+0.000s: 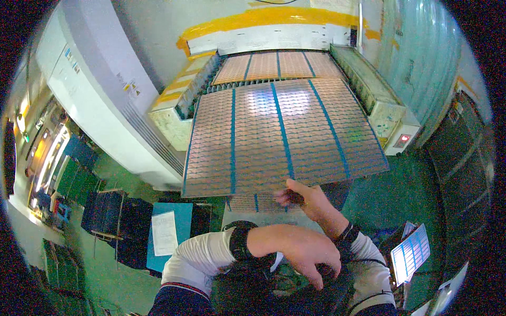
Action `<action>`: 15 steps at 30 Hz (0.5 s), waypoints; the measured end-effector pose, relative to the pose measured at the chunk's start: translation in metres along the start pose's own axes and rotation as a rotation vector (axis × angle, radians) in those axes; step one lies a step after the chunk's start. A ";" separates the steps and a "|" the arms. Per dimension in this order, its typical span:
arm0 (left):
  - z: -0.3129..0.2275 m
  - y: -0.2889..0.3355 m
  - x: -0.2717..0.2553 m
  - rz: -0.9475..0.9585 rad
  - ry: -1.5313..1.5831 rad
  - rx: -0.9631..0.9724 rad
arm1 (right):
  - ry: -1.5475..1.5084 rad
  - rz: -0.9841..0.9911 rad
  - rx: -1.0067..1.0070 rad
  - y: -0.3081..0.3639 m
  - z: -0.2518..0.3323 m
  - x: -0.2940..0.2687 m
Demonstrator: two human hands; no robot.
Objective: Feeding metal sheets into a processing machine and retrieving them from the output.
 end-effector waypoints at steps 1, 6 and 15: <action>0.000 0.001 0.000 -0.005 0.004 0.007 | -0.001 -0.002 -0.001 -0.001 0.002 0.002; -0.003 0.005 -0.002 -0.002 0.011 0.002 | 0.031 0.071 -0.036 -0.009 0.009 0.017; -0.026 0.022 -0.021 0.067 0.363 0.237 | -0.053 0.106 -0.168 -0.043 0.030 0.024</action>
Point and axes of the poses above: each hand's wrist, its own y-axis away from the middle knuckle, its own x-axis out of the palm, z = x × y, the point moved 3 cm from there along -y, towards the middle knuckle, and after that the axes turned 11 degrees about z, right-handed, at the moved point
